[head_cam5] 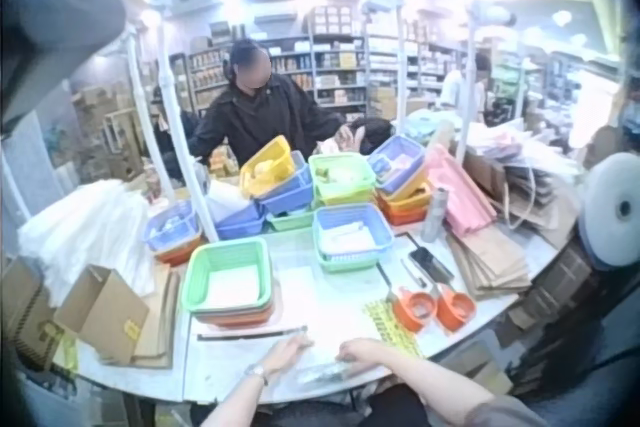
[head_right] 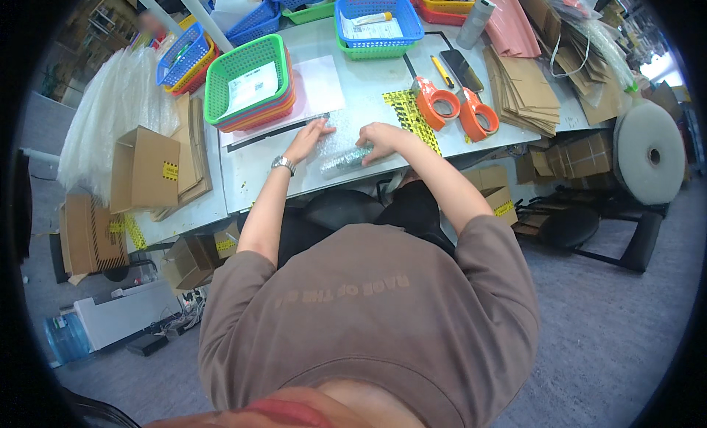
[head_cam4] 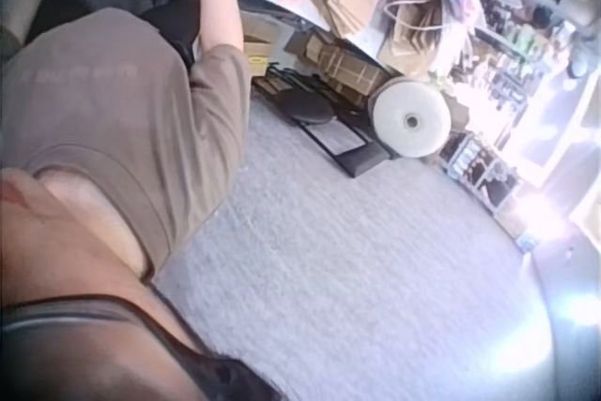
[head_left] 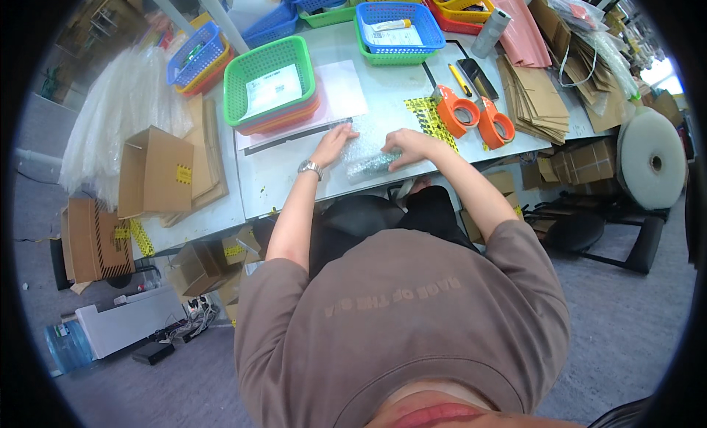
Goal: The person wraps a small green bottle in bubble wrap and secures it with tape. They place the wrapped bottle into a cardboard box, close the box, and seal it with yellow tape. Finally, they affix a shipping label to the sealed box.
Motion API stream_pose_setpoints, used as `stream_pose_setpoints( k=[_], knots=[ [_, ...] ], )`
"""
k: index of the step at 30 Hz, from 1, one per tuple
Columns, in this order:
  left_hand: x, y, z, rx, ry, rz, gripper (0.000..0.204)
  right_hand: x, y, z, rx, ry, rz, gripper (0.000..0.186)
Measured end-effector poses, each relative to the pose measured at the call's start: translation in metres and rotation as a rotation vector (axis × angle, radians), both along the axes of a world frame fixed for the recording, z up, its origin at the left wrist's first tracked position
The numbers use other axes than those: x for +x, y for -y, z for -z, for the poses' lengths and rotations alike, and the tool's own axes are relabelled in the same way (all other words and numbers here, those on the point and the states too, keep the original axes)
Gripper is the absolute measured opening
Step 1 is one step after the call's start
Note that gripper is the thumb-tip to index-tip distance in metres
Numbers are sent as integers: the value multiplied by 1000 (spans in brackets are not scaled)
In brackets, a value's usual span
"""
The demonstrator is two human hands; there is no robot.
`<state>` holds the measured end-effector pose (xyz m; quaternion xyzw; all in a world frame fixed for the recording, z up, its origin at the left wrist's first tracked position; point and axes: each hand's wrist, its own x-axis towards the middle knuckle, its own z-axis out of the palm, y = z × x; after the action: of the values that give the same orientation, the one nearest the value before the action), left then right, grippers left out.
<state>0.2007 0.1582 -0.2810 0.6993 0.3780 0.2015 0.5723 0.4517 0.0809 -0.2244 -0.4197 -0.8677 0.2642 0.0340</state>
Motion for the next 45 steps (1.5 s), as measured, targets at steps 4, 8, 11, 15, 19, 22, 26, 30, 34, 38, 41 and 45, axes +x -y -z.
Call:
stream_pose_setpoints(
  k=[4, 8, 11, 15, 19, 22, 26, 30, 34, 38, 41, 45],
  knots=[
    [12, 3, -21, 206, -93, 60, 53, 2, -15, -18, -208, -46, 268, 53],
    [30, 41, -70, 716, -460, 261, 57, 12, -7, 4, 388, -203, 381, 39],
    [32, 35, -53, 817, -678, 159, 60, 7, 6, 12, 532, -187, 374, 38],
    [40, -15, -22, 786, -713, 143, 56, -15, 14, 27, 517, 56, 433, 65],
    [45, -45, 3, 594, -526, 84, 70, -20, 4, 32, 392, 174, 486, 73],
    [52, -39, -42, 634, -674, 81, 81, -13, 8, 34, 417, 103, 517, 62],
    [49, -36, -60, 672, -745, 311, 89, -8, 19, 28, 458, 1, 536, 56],
    [36, -9, -54, 613, -499, 319, 62, -11, 29, 2, 611, -110, 577, 62],
    [26, 23, -51, 715, -295, 226, 53, -7, 27, -5, 782, 87, 479, 58],
    [27, 41, -32, 945, -206, 5, 67, 4, 23, 17, 618, 88, 451, 52],
    [31, 52, -33, 966, -201, -66, 65, 6, 24, 28, 720, 59, 443, 47],
    [9, 36, -23, 979, -34, 29, 43, 8, 25, 38, 790, -1, 442, 44]
  ],
)
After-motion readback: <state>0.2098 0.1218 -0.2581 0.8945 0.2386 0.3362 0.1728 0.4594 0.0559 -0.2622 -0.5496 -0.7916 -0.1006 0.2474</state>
